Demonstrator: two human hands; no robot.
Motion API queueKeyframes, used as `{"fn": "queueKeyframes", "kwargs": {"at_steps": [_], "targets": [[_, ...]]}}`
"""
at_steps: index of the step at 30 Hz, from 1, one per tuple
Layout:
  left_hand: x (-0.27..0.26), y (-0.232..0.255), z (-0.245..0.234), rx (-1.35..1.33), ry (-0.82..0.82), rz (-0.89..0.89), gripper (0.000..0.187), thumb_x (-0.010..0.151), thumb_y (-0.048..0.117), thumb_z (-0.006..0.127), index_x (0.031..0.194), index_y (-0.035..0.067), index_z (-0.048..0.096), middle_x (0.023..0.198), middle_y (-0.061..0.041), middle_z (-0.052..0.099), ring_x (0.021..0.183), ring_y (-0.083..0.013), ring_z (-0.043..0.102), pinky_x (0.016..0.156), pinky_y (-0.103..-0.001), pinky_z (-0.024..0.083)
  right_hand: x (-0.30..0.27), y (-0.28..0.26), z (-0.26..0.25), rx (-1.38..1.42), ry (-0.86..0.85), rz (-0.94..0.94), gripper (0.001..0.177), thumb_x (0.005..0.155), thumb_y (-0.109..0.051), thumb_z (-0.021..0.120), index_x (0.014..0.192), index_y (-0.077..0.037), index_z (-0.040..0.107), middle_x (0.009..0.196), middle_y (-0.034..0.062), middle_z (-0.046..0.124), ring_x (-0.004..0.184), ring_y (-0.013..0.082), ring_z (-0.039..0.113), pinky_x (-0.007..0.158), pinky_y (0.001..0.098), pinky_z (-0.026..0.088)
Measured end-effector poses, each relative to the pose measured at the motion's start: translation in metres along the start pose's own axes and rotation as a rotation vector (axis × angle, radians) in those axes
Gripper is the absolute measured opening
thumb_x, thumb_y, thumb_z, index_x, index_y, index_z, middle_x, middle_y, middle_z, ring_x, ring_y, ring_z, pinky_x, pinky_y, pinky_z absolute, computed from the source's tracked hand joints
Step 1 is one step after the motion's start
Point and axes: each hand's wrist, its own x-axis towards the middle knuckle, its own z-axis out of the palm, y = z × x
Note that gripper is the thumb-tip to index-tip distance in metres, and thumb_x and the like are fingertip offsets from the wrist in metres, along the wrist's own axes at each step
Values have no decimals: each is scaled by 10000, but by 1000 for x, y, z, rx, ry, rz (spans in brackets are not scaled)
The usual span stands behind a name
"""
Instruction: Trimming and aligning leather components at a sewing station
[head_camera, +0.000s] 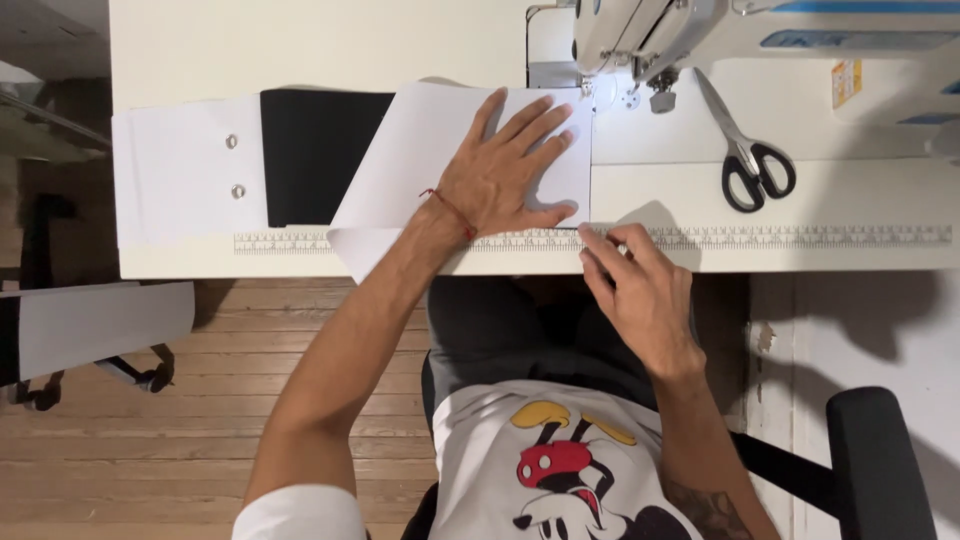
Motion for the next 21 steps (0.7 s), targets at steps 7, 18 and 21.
{"fn": "queueKeyframes", "kwargs": {"at_steps": [7,18,21], "targets": [[3,-7,8,-14,87,54,983,1050,863,542,1558,41,724,1731,-187,632,1690,-360,490,1443,-673,127,-15,31,-9,403,72,173,366,1108,-104,871,1459,-14,821,1268,164,729,957,211,732,845,341,648],[5,2,-2,-7,52,-2,1004,1041,869,484,1620,77,700,1777,-175,592,1688,-353,499,1449,-648,133,-17,164,-50,-89,522,162,604,1362,-232,697,1714,235,546,1753,416,447,1678,593,346,1357,779,365],[7,4,-7,-20,58,-7,962,1022,836,553,1591,79,721,1774,-158,597,1683,-341,508,1447,-646,162,-10,166,-49,-67,495,171,613,1362,-225,683,1723,243,522,1767,425,421,1678,607,352,1368,791,365]]}}
